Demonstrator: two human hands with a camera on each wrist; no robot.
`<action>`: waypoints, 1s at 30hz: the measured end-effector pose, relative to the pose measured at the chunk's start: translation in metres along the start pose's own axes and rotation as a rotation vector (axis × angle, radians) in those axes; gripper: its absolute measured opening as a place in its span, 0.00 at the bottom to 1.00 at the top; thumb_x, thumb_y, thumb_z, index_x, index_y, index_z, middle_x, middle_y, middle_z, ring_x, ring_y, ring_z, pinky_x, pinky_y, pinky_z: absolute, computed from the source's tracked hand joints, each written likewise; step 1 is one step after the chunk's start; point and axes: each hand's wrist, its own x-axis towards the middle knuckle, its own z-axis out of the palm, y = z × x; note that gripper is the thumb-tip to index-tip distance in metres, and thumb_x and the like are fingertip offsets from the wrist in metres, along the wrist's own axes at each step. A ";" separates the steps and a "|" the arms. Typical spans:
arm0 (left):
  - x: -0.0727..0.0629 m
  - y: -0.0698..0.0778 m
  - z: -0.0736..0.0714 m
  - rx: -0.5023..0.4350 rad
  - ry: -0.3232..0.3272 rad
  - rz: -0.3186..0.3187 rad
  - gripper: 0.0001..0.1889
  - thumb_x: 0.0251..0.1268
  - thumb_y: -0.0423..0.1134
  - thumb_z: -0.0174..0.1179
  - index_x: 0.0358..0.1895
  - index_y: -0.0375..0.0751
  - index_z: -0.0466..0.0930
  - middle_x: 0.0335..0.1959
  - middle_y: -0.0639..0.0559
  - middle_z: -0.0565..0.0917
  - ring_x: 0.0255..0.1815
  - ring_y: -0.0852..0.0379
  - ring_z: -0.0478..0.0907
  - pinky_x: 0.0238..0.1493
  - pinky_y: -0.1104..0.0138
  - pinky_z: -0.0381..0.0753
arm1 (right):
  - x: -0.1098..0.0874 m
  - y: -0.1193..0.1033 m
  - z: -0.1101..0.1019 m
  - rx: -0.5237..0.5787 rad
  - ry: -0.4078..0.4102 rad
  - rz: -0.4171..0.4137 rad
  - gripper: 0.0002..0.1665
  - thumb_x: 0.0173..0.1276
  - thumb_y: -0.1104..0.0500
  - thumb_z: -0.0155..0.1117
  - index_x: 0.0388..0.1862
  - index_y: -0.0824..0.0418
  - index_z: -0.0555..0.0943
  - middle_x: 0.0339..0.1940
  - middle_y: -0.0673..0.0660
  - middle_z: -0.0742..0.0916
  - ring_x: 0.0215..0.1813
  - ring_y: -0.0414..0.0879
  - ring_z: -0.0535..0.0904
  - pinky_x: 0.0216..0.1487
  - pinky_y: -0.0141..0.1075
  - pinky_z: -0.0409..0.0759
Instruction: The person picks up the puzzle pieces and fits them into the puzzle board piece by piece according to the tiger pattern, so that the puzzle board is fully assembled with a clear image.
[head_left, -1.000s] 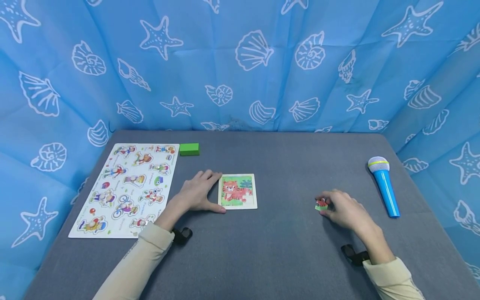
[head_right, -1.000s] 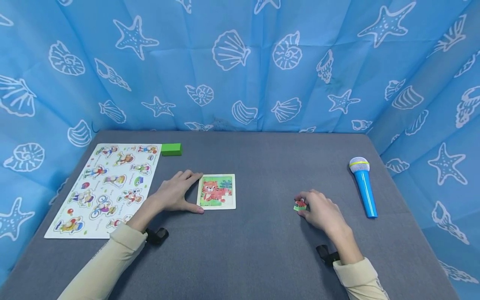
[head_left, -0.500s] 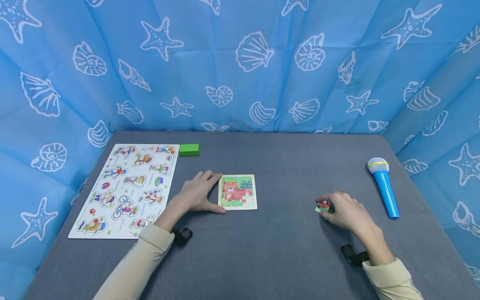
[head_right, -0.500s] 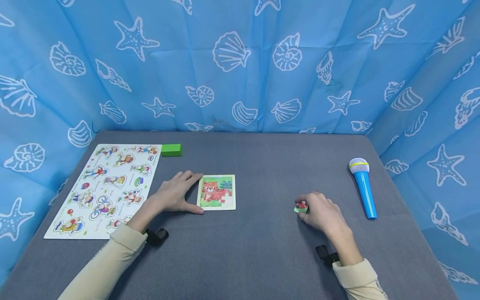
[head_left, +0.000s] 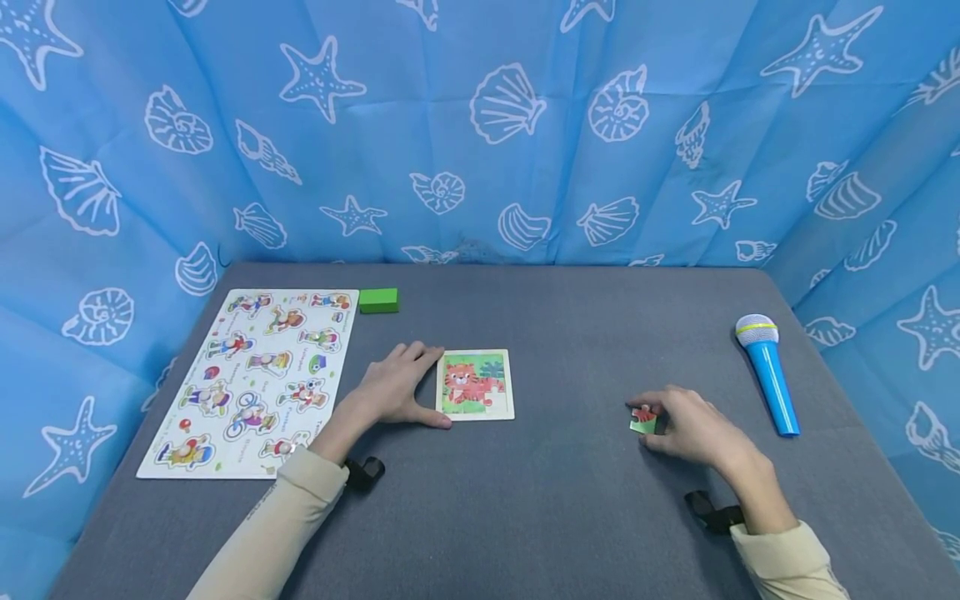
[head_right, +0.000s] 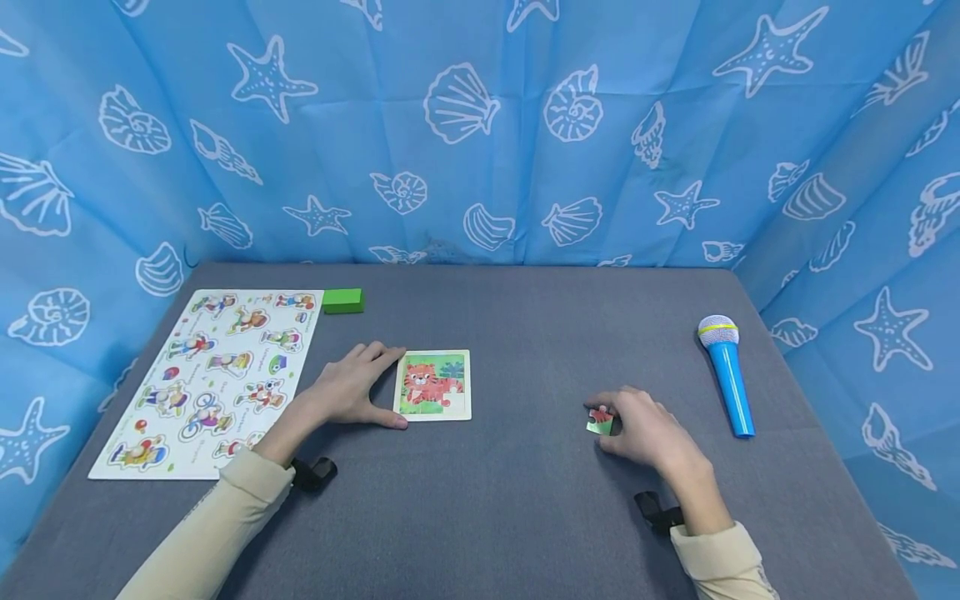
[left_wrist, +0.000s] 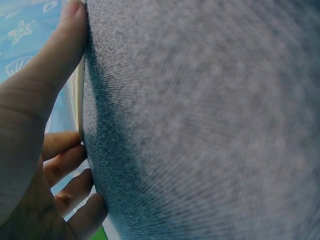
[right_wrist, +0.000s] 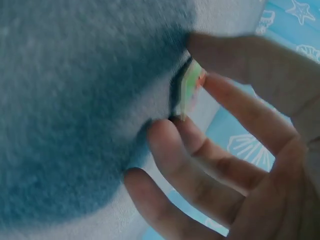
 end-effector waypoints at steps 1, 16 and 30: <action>0.000 0.000 0.000 0.000 0.001 0.000 0.61 0.46 0.76 0.70 0.81 0.46 0.58 0.70 0.44 0.72 0.63 0.46 0.71 0.51 0.43 0.80 | 0.000 0.001 -0.001 0.003 -0.004 -0.010 0.28 0.59 0.63 0.76 0.59 0.67 0.84 0.43 0.59 0.85 0.39 0.44 0.74 0.34 0.34 0.72; 0.000 0.000 0.002 0.001 0.014 -0.004 0.61 0.45 0.76 0.70 0.81 0.47 0.59 0.68 0.45 0.73 0.62 0.46 0.72 0.51 0.44 0.79 | 0.001 0.008 -0.004 -0.018 -0.072 -0.106 0.23 0.62 0.63 0.75 0.56 0.67 0.85 0.36 0.51 0.82 0.34 0.38 0.69 0.30 0.30 0.68; -0.001 0.000 0.001 0.001 0.008 0.000 0.61 0.46 0.76 0.70 0.81 0.46 0.59 0.69 0.44 0.72 0.63 0.45 0.71 0.51 0.44 0.79 | -0.001 0.012 -0.002 -0.004 -0.042 -0.095 0.24 0.61 0.60 0.75 0.56 0.67 0.86 0.34 0.50 0.83 0.29 0.33 0.69 0.28 0.28 0.70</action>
